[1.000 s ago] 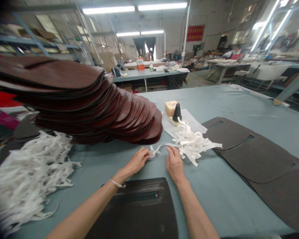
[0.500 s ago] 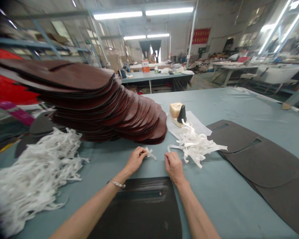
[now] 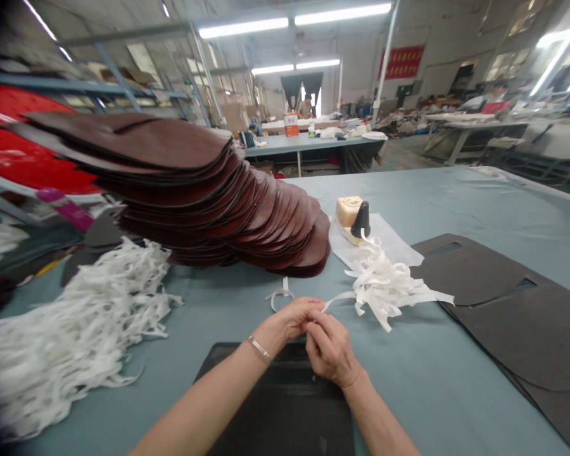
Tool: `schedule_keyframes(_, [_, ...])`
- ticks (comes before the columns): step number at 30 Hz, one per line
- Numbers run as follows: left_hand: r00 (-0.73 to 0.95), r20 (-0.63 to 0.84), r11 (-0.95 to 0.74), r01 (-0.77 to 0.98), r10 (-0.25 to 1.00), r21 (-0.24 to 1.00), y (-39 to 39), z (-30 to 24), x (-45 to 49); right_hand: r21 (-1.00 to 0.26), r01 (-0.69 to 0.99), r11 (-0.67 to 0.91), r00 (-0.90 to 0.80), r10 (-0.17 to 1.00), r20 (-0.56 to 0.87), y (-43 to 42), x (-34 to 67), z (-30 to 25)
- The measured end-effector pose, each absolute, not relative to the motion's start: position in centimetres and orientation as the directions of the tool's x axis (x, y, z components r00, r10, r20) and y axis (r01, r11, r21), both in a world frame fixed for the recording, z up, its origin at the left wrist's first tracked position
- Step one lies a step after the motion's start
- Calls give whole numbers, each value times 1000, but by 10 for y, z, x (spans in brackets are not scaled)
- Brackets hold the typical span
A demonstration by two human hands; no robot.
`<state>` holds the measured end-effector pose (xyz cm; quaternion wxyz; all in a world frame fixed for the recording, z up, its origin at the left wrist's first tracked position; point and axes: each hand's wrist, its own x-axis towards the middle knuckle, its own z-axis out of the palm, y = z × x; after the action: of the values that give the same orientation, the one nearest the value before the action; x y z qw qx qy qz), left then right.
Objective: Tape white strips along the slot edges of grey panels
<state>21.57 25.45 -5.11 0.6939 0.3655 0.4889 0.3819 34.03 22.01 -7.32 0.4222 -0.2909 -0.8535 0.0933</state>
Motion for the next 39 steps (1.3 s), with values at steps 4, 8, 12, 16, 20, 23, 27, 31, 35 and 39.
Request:
schedule_keyframes(4, [84, -430, 437, -86, 899, 895, 248, -53, 219, -407, 697, 591, -256, 734, 629, 241, 350, -85])
schedule_keyframes(8, [2, -366, 366, -17, 931, 930, 227, -53, 210, -271, 914, 303, -144, 865, 481, 270, 372, -96])
schedule_keyframes(12, [3, -241, 239, 113, 971, 964, 196, -50, 176, -345, 938, 45, 138, 861, 489, 284, 405, -98])
schedule_keyframes(16, [41, -142, 127, 267, 989, 955, 167, -41, 140, -358, 932, 58, 142, 850, 507, 276, 409, -85])
schedule_keyframes(20, [104, -100, 62, 317, 990, 946, 144, -20, 135, -405, 844, 351, -108, 852, 513, 239, 358, -52])
schedule_keyframes(23, [142, -22, -30, 354, 990, 935, 132, -3, 135, -609, 516, 603, -557, 776, 296, 204, 318, -23])
schedule_keyframes(27, [112, -38, -17, 447, 993, 894, 115, 3, 108, -764, 473, 440, -773, 623, -120, 180, 309, -1])
schedule_keyframes(31, [145, -184, 85, 510, 972, 856, 93, -12, 70, -759, 514, 399, -787, 572, -232, 178, 331, -6])
schedule_keyframes(35, [161, -262, 158, 476, 952, 865, 77, -25, 42, -711, 595, 374, -716, 649, -257, 175, 343, -28])
schedule_keyframes(39, [69, -248, 181, 503, 966, 845, 76, -32, 26, -572, 787, 233, -439, 862, -252, 170, 343, -50])
